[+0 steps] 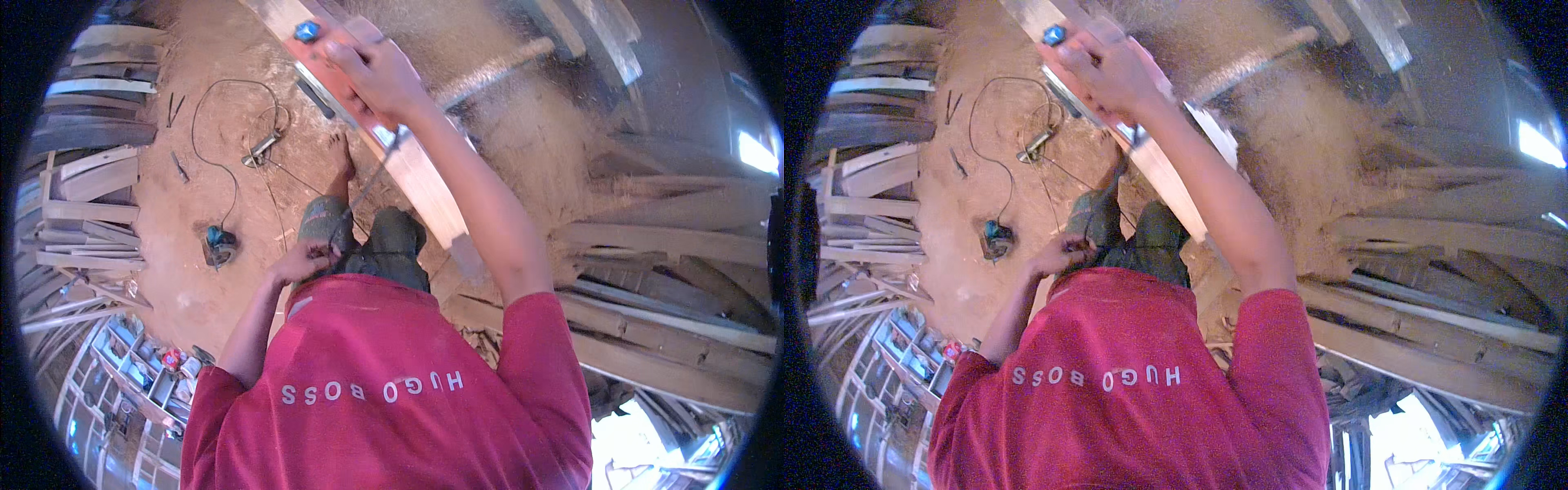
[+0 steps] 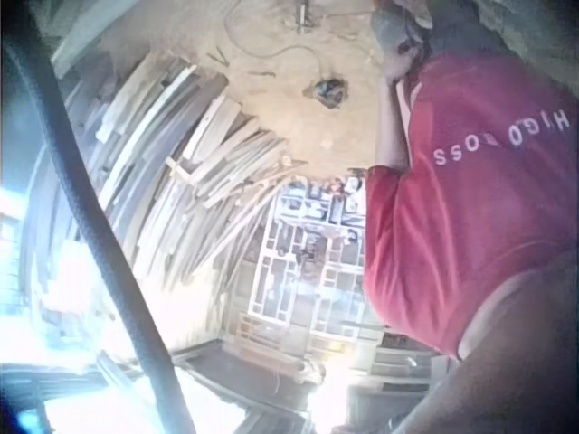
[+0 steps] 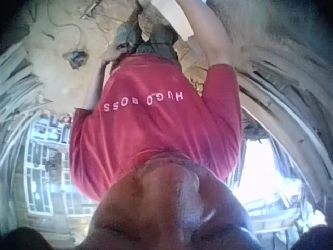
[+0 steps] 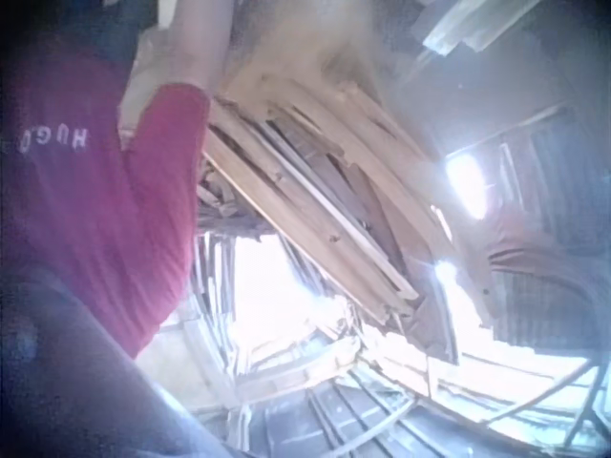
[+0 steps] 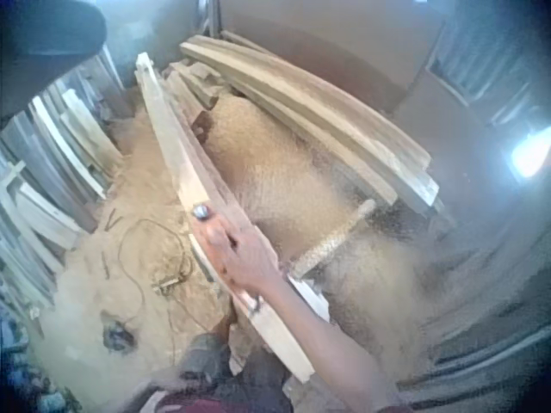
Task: The person uses an electric hand planer to smooth the edge of a long wooden beam and subsequently uses a circular saw to cut another piece of wood to length.
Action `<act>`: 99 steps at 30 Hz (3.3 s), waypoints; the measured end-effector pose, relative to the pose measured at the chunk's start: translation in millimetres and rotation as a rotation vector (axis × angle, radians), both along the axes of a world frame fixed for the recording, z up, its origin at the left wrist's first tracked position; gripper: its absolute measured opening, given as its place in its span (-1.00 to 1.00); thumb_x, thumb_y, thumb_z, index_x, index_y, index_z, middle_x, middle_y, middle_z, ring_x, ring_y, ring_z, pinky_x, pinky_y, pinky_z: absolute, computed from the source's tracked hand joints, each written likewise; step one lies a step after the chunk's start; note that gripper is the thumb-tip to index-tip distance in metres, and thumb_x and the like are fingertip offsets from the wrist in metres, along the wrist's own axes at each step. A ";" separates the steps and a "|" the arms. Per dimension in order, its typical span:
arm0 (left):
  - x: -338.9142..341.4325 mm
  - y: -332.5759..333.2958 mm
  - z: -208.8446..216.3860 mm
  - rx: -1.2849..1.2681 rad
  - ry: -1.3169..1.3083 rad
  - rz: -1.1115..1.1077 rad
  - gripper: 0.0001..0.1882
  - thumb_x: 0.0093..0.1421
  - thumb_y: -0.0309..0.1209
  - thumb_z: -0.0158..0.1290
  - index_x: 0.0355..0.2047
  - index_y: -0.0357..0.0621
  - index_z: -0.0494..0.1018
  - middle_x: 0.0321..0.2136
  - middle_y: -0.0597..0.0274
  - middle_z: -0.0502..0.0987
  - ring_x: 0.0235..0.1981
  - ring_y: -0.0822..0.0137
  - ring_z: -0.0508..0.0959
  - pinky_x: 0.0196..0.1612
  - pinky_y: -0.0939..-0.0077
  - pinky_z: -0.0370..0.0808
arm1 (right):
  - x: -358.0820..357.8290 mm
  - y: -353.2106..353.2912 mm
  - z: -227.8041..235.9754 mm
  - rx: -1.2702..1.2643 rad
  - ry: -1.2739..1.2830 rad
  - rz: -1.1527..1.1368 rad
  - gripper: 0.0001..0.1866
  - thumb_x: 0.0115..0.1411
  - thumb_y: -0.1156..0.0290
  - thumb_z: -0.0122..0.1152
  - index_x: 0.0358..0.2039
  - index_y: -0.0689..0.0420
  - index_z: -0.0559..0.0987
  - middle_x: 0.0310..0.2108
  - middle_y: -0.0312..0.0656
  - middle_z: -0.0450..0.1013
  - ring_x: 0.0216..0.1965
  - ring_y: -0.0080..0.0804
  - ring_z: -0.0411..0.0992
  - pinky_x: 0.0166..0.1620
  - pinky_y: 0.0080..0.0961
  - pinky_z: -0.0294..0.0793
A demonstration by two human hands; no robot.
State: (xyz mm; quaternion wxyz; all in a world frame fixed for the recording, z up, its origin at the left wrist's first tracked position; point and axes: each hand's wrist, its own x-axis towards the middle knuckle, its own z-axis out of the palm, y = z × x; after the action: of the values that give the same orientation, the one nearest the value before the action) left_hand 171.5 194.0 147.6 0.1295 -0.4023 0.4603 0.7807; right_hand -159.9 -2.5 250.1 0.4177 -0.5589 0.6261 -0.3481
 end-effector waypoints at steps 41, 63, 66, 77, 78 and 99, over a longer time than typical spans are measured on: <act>7.4 -109.7 -34.6 -0.179 0.005 -0.026 -0.76 0.21 -0.40 0.15 -0.14 -0.13 0.66 -0.26 0.20 0.70 -0.20 0.36 0.62 -0.02 0.41 0.53 | 28.1 -45.5 -13.9 0.211 -0.239 -0.076 -0.44 0.44 -0.06 0.05 -0.27 0.29 0.60 -0.66 -0.32 0.39 -0.71 -0.64 0.36 -0.63 -0.62 0.33; 70.1 -326.0 -66.8 -0.136 0.035 0.166 -0.78 0.15 -0.46 0.13 -0.20 -0.19 0.65 -0.27 0.26 0.65 -0.16 0.38 0.58 0.00 0.42 0.50 | 120.5 -323.9 -7.1 0.220 -0.341 -0.140 -0.37 0.38 -0.11 0.12 -0.37 0.34 0.64 -0.70 -0.23 0.43 -0.69 -0.54 0.44 -0.63 -0.46 0.40; 77.4 -343.3 -75.6 -0.111 0.043 0.235 -0.75 0.16 -0.48 0.12 -0.15 -0.20 0.64 -0.25 0.25 0.66 -0.15 0.38 0.60 0.01 0.41 0.51 | 129.0 -359.5 -5.9 0.155 -0.301 -0.096 -0.36 0.38 -0.11 0.13 -0.34 0.36 0.65 -0.70 -0.23 0.43 -0.71 -0.55 0.43 -0.67 -0.48 0.38; 77.9 -437.6 -68.6 -0.239 0.024 0.187 -0.70 0.17 -0.51 0.07 -0.08 -0.23 0.59 -0.27 0.29 0.63 -0.19 0.43 0.57 -0.03 0.46 0.51 | 164.5 -497.7 -39.6 -0.014 -0.148 -0.081 -0.41 0.40 -0.06 0.10 -0.49 0.26 0.60 -0.74 -0.27 0.39 -0.77 -0.53 0.38 -0.67 -0.51 0.38; 77.6 -446.1 -65.0 -0.199 0.042 0.209 -0.68 0.17 -0.50 0.07 -0.06 -0.24 0.57 -0.26 0.30 0.62 -0.19 0.44 0.56 -0.03 0.47 0.50 | 165.8 -507.5 -39.4 -0.027 -0.131 -0.079 -0.41 0.40 -0.06 0.10 -0.49 0.26 0.60 -0.74 -0.27 0.39 -0.77 -0.54 0.38 -0.67 -0.51 0.38; 124.3 -638.2 -43.1 -0.153 0.089 0.287 -0.64 0.22 -0.54 0.03 0.04 -0.23 0.51 -0.21 0.28 0.61 -0.17 0.46 0.55 -0.07 0.54 0.47 | 239.7 -729.6 -30.4 -0.203 -0.139 -0.087 -0.41 0.38 -0.17 0.03 -0.19 0.17 0.70 -0.74 -0.07 0.44 -0.63 -0.37 0.55 -0.49 -0.34 0.51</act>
State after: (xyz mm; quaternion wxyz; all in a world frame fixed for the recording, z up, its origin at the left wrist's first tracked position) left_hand 295.9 -444.2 104.6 -0.0351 -0.4377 0.4615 0.7708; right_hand 79.8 -732.1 219.7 0.3858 -0.5451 0.5808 -0.4655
